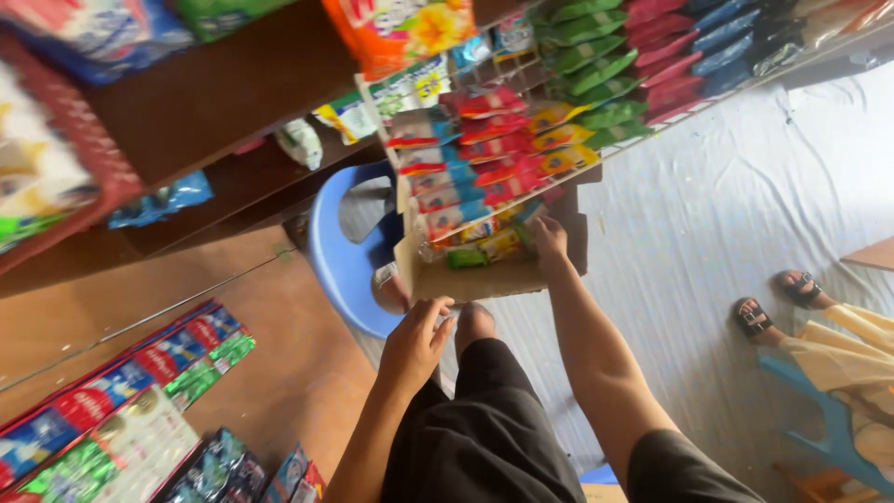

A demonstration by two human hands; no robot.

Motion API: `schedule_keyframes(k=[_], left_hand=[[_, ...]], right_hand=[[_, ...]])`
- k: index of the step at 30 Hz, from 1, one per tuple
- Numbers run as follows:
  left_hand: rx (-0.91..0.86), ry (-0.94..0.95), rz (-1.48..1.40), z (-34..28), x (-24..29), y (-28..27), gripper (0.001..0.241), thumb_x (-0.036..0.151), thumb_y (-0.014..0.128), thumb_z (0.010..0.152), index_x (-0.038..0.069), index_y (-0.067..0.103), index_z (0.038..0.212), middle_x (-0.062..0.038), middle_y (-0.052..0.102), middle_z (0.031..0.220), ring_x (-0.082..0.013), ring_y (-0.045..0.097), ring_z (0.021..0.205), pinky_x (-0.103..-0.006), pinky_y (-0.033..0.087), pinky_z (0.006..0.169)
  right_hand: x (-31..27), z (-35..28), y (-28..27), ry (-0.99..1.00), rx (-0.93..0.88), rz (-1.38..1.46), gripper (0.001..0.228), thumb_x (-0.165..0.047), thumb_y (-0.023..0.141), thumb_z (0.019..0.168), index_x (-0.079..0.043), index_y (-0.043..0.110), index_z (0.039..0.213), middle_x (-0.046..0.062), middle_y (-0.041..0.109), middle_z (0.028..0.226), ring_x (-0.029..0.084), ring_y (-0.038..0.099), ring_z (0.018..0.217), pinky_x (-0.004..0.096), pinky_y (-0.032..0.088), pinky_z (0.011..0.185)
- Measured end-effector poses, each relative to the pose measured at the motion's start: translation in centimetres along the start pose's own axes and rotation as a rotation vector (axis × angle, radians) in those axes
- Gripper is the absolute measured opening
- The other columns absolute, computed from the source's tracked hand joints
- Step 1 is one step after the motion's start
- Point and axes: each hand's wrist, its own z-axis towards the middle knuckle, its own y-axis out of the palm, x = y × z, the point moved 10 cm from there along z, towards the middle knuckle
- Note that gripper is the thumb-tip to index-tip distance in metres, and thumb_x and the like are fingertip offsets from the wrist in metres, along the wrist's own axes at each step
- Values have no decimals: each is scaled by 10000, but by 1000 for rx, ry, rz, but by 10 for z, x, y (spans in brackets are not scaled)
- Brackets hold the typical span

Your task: Organizing and stocking small detergent packets from a box onto a store display shelf.

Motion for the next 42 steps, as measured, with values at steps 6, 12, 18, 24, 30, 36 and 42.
schedule_keyframes(k=[6,12,18,24,30,36,42], left_hand=[[-59,-100,-22,31,-19,54,283,156,683,938,75,615,1201,-106,710,1074,-271,717,885,-367,575,748],[-93,-213,-13,23,-57,94,263,167,680,934,79,630,1177,-96,724,1074,-247,727,879,-357,580,759],[-104,-310,-21,9,-78,105,265,186,678,943,75,637,1180,-89,746,1056,-234,732,881,-352,587,782],[-73,-384,-95,-17,-77,90,285,184,673,939,80,637,1201,-84,752,1038,-220,738,843,-340,598,761],[57,-166,29,-37,-24,31,314,164,715,919,85,636,1212,-106,718,1112,-276,693,997,-383,568,837],[273,202,50,-77,69,-74,495,113,735,865,41,569,1326,-177,633,1298,-379,607,1198,-453,497,988],[349,85,29,-134,58,-162,465,163,779,869,58,606,1287,-136,685,1182,-354,639,1111,-444,515,923]], right_hand=[[145,165,10,-9,-241,623,202,-181,628,1105,-7,525,1093,30,519,818,161,503,640,327,448,482],[97,154,6,288,100,670,264,-154,641,1010,-61,560,1243,91,625,961,240,616,765,454,622,683],[92,179,13,119,65,750,275,-163,628,1009,-59,587,1260,94,666,1072,248,668,885,425,613,769],[47,141,5,-71,24,800,293,-172,615,1008,-57,614,1278,97,707,1182,257,721,1004,395,605,855],[-132,-104,1,-659,-60,-333,194,-206,563,1088,-62,587,1216,145,694,956,235,681,799,397,535,686],[-195,-336,75,-651,-558,-600,292,-182,638,950,-79,590,1220,166,676,811,342,703,726,429,539,655],[-291,-524,169,-967,-798,-587,154,-129,668,954,-62,645,1091,134,743,970,350,745,868,406,571,712]])
